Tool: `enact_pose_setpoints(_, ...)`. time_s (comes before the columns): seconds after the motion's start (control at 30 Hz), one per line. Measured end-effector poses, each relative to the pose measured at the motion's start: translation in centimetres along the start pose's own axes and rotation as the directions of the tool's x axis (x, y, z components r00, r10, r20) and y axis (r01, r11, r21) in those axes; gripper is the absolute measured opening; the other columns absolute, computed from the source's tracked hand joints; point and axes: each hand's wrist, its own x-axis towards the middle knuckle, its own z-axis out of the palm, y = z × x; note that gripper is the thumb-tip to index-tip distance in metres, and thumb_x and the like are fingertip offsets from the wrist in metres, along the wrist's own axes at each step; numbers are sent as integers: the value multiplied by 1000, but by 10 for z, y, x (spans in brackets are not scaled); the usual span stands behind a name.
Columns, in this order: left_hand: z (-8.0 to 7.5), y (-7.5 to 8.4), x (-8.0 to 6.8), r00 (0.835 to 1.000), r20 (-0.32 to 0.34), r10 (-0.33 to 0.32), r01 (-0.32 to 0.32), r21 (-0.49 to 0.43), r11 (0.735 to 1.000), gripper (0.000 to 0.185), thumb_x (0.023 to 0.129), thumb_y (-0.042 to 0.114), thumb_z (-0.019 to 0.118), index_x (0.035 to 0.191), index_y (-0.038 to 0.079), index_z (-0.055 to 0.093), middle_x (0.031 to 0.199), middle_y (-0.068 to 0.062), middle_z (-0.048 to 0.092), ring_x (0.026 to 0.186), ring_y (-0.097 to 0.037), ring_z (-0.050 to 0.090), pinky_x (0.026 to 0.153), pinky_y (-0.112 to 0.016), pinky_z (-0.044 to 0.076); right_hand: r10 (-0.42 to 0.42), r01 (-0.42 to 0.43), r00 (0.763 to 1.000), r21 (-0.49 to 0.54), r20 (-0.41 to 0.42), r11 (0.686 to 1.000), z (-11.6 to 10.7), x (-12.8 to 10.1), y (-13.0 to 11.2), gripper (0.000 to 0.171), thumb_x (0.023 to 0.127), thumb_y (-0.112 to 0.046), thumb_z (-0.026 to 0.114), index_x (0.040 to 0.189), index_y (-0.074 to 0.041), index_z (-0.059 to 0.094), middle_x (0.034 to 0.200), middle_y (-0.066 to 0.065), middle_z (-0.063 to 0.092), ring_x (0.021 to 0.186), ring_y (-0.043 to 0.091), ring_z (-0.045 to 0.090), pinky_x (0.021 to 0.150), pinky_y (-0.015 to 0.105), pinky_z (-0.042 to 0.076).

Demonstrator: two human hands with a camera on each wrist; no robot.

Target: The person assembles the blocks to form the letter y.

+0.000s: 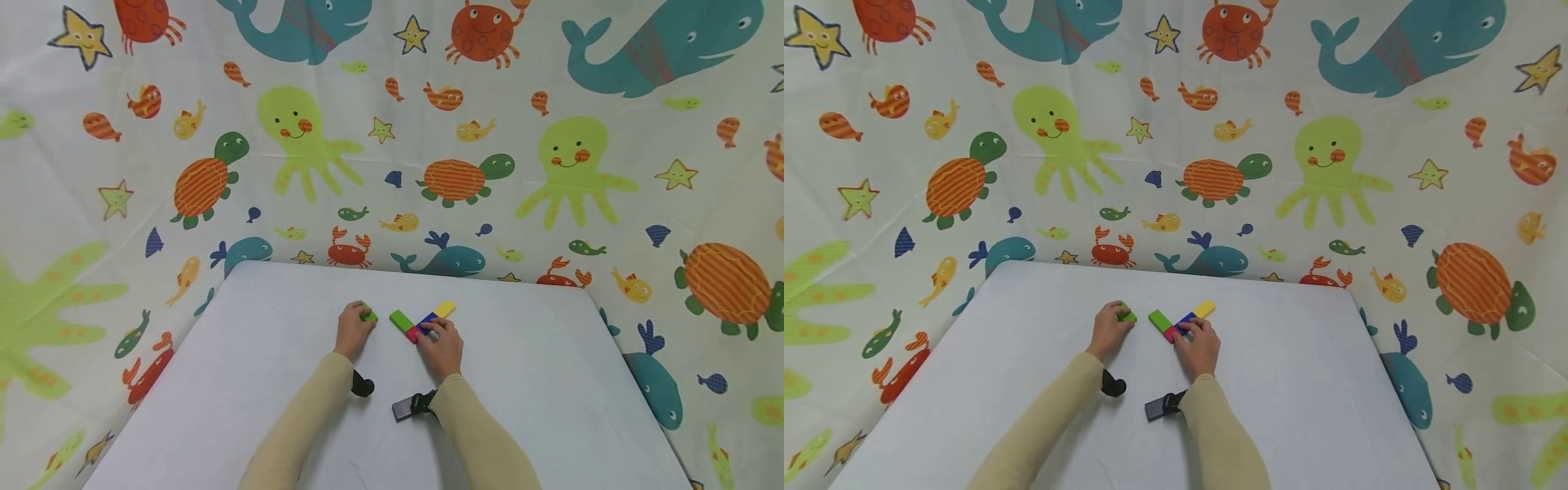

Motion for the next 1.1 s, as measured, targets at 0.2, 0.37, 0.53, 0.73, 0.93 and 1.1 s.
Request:
enact_pose_setpoints(0.2,0,1,3,998,58,-13,11,28,1000,31,81,0,76,109,-8,69,135,-25,52,126,-41,49,104,-47,41,20,-19,1000,-10,13,1000,-1,-1,-3,28,83,-28,78,104,-10,77,122,11,59,118,32,52,103,51,36)
enact_pose_setpoints(0.37,1,0,6,996,83,-23,19,56,998,30,80,-1,75,109,-8,70,137,-25,49,127,-41,47,105,-47,40,-2,2,1000,-17,6,1000,0,-1,-1,27,82,-28,78,103,-10,77,121,12,60,117,33,52,102,53,37)
enact_pose_setpoints(0.53,3,0,10,996,87,-15,7,93,996,30,80,0,76,110,-6,71,135,-26,50,124,-41,49,104,-48,40,-11,11,1000,-20,-5,1000,2,0,2,27,83,-29,78,103,-11,77,121,11,60,117,32,52,103,52,37)
enact_pose_setpoints(0.73,2,7,10,997,78,-17,10,79,997,30,81,0,75,110,-7,70,133,-26,51,123,-42,49,102,-48,42,-2,2,1000,-22,3,1000,1,0,-2,27,83,-28,78,104,-11,76,122,11,60,118,32,52,103,52,37)
enact_pose_setpoints(0.93,1,7,15,993,116,-10,-3,112,994,31,83,1,74,113,-6,70,135,-26,50,124,-40,49,104,-48,41,-2,2,1000,-35,4,999,2,2,-2,28,83,-29,77,104,-11,76,122,10,59,117,32,52,103,52,37)
enact_pose_setpoints(1.1,-1,5,20,984,175,-32,7,143,990,32,84,0,74,116,-3,69,138,-25,48,126,-39,47,106,-47,39,14,-14,1000,-35,10,999,1,1,-3,28,84,-30,77,105,-11,76,123,10,59,119,32,51,104,52,35)
